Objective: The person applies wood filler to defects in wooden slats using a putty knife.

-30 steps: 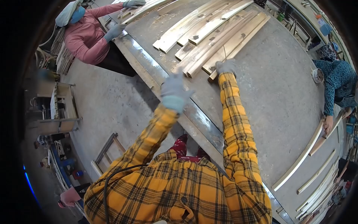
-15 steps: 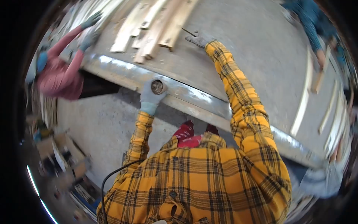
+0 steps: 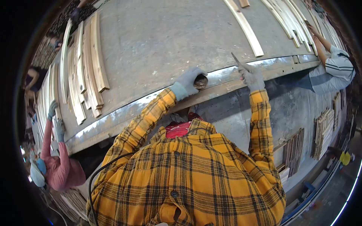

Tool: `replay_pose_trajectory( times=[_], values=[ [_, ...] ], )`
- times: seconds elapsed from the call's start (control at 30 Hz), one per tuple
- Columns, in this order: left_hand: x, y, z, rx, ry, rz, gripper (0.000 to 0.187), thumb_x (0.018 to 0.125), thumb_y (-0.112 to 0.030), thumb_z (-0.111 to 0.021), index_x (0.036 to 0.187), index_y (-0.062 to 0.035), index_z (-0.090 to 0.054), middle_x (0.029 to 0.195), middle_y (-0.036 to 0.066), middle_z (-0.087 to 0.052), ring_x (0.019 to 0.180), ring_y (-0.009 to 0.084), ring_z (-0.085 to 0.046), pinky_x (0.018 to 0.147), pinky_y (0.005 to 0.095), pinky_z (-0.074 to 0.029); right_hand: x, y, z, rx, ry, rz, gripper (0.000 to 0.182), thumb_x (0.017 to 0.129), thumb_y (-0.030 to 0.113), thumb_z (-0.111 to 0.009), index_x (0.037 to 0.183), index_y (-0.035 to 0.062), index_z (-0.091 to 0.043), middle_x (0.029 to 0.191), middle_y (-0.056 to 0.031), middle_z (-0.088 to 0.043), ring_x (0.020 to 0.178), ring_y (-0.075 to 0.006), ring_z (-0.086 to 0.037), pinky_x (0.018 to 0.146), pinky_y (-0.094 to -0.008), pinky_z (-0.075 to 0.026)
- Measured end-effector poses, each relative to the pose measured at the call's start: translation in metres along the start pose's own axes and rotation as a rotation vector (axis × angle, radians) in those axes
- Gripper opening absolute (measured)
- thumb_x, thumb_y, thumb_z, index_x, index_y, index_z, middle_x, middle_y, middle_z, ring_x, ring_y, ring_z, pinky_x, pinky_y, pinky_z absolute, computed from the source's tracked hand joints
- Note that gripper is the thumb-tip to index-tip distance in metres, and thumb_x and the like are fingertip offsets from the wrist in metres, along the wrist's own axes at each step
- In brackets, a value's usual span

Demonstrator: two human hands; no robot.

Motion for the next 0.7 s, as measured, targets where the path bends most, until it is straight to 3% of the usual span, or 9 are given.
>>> replay_pose_trajectory(
  times=[0.1, 0.23, 0.27, 0.37, 0.47, 0.5, 0.57, 0.7],
  values=[
    [0.017, 0.008, -0.013, -0.052, 0.150, -0.040, 0.056, 0.059, -0.002, -0.065, 0.112, -0.0113, -0.053, 0.108, 0.015, -0.053, 0.105, 0.0335, -0.050, 0.092, 0.0382, -0.043, -0.019, -0.005, -0.019, 0.141, -0.044, -0.022, 0.023, 0.088, 0.015, -0.060, 0.109, 0.0077, -0.067, 0.071, 0.0042, -0.058, 0.049, -0.0018, -0.045, 0.042, -0.0168, -0.033],
    [0.073, -0.013, -0.066, 0.007, 0.291, -0.017, 0.069, 0.059, -0.005, -0.067, 0.125, -0.0113, -0.046, 0.118, 0.017, -0.052, 0.113, 0.0346, -0.047, 0.098, 0.0377, -0.039, 0.002, -0.054, 0.022, 0.159, -0.079, -0.036, 0.023, 0.087, 0.015, -0.062, 0.107, 0.0062, -0.067, 0.072, 0.0030, -0.059, 0.049, -0.0031, -0.046, 0.045, -0.0172, -0.038],
    [0.050, 0.023, -0.063, -0.042, 0.303, -0.006, 0.074, 0.059, -0.007, -0.069, 0.128, -0.0112, -0.043, 0.120, 0.018, -0.052, 0.116, 0.0346, -0.047, 0.100, 0.0376, -0.039, 0.002, -0.073, -0.019, 0.084, -0.062, -0.041, 0.024, 0.087, 0.016, -0.062, 0.108, 0.0062, -0.067, 0.072, 0.0026, -0.059, 0.050, -0.0035, -0.047, 0.046, -0.0183, -0.040],
    [0.032, 0.034, -0.045, -0.139, 0.322, 0.108, 0.079, 0.058, -0.012, -0.075, 0.130, -0.0104, -0.041, 0.119, 0.018, -0.053, 0.116, 0.0331, -0.048, 0.099, 0.0371, -0.039, -0.014, -0.058, -0.039, 0.045, -0.030, -0.054, 0.025, 0.087, 0.019, -0.062, 0.109, 0.0065, -0.066, 0.071, 0.0014, -0.060, 0.052, -0.0041, -0.049, 0.047, -0.0210, -0.041],
    [0.029, 0.040, -0.055, -0.140, 0.317, 0.046, 0.082, 0.058, -0.017, -0.078, 0.131, -0.0100, -0.041, 0.119, 0.017, -0.054, 0.115, 0.0307, -0.050, 0.098, 0.0361, -0.041, -0.022, -0.050, -0.054, 0.019, -0.007, -0.061, 0.025, 0.089, 0.014, -0.056, 0.111, 0.0056, -0.065, 0.073, 0.0026, -0.054, 0.056, -0.0040, -0.047, 0.050, -0.0186, -0.041],
    [0.022, 0.024, -0.055, -0.176, 0.296, 0.008, 0.075, 0.059, -0.019, -0.077, 0.126, -0.0104, -0.045, 0.115, 0.016, -0.055, 0.112, 0.0322, -0.052, 0.094, 0.0372, -0.042, -0.027, -0.049, -0.053, 0.002, -0.017, -0.062, 0.025, 0.089, 0.014, -0.057, 0.111, 0.0056, -0.065, 0.074, 0.0018, -0.054, 0.056, -0.0041, -0.047, 0.051, -0.0191, -0.041],
    [0.021, 0.025, -0.070, 0.091, 0.319, 0.098, 0.063, 0.061, -0.020, -0.076, 0.118, -0.0101, -0.051, 0.109, 0.016, -0.056, 0.105, 0.0343, -0.053, 0.090, 0.0389, -0.044, -0.032, -0.054, -0.056, -0.005, -0.034, -0.065, 0.025, 0.089, 0.014, -0.057, 0.111, 0.0056, -0.065, 0.075, 0.0009, -0.055, 0.057, -0.0043, -0.048, 0.052, -0.0197, -0.042],
    [0.024, 0.024, -0.066, 0.155, 0.269, 0.039, 0.053, 0.063, -0.020, -0.074, 0.111, -0.0109, -0.053, 0.104, 0.015, -0.056, 0.101, 0.0355, -0.053, 0.087, 0.0405, -0.045, -0.045, -0.069, -0.062, 0.175, -0.156, -0.018, 0.024, 0.087, 0.012, -0.063, 0.109, 0.0045, -0.065, 0.077, -0.0008, -0.058, 0.056, -0.0057, -0.049, 0.049, -0.0200, -0.040]
  ],
)
Point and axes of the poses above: each hand's wrist, its own x-axis towards the middle knuckle, its own z-axis out of the back of the hand, y = z × x, the point moved 9 cm from there along x, towards the middle knuckle
